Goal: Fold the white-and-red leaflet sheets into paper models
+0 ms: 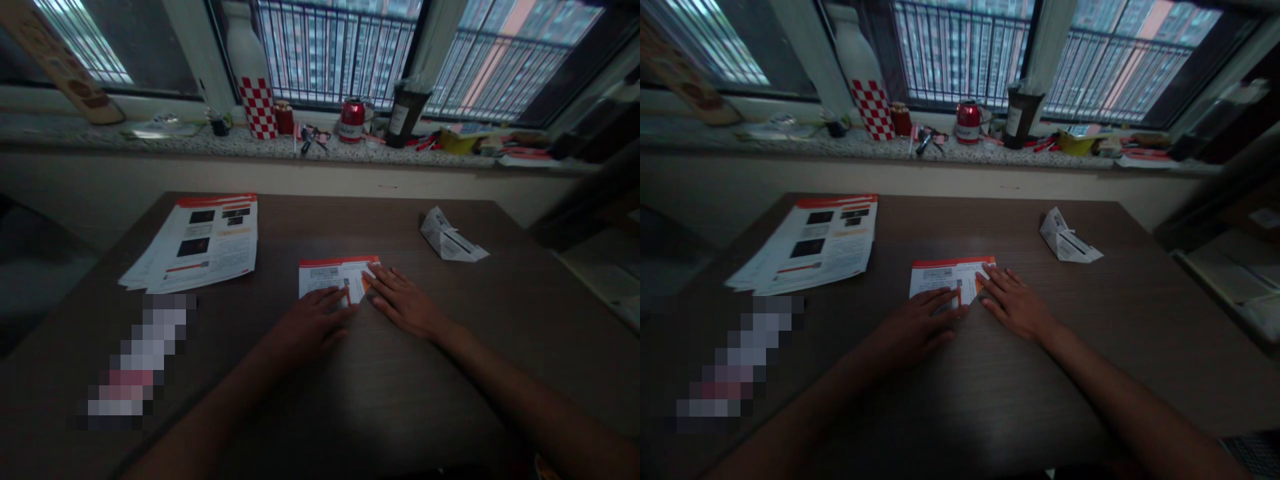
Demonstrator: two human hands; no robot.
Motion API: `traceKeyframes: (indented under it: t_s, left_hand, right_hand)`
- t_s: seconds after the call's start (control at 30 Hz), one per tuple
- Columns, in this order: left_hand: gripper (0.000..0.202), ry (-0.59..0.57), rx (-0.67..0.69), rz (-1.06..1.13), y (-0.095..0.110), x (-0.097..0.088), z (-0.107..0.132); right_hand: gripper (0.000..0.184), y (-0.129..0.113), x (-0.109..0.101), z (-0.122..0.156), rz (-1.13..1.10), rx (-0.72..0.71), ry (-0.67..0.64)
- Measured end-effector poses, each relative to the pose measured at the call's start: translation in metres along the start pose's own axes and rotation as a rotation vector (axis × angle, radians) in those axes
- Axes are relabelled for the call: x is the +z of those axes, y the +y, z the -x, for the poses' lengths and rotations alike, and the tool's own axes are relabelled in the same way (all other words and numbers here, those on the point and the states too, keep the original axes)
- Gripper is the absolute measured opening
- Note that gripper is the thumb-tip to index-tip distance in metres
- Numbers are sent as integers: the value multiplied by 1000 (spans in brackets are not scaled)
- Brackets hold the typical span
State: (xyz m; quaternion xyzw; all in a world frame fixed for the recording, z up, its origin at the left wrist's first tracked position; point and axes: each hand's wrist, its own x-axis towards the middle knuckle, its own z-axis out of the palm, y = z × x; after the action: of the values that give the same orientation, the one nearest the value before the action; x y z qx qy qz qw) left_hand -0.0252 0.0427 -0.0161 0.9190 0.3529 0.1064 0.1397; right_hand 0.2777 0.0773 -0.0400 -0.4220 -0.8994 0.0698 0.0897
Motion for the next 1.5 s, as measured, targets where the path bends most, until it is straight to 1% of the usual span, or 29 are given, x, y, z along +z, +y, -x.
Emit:
traceKeyframes:
  t_s: [0.27,0.5,0.57,0.67,0.77,0.87,0.97,1.23,1.4,1.5]
  left_hand:
    - [47,23,-11,-26,-1,6,-2]
    - [50,46,-26,-31,3,7,-2]
    - [50,54,-25,-37,3,8,-2]
    - [52,53,-26,-51,3,9,-3]
    - [50,46,-27,-57,3,8,-3]
    - [49,32,-21,-58,3,6,-4]
    - [50,13,-16,-58,3,5,-3]
    - [47,14,-4,-26,-1,7,1]
    - [50,10,10,2,-4,6,2]
    - [51,11,28,21,-7,6,3]
  right_hand:
    - [63,-3,-1,-1,1,18,11]
    - [64,-6,-8,-1,45,-8,-2]
    - [62,-9,-11,-4,52,-5,6]
    - [57,-13,-13,-15,65,-12,54]
    - [60,-15,-7,-31,10,-95,75]
    - [63,-12,4,-42,-43,-153,29]
    - [63,-8,11,-46,-51,-163,-13]
    - [68,-5,13,-45,-50,-147,-11]
    - [85,-5,10,-46,-35,-44,24]
    - [85,-5,9,-45,-30,-40,33]
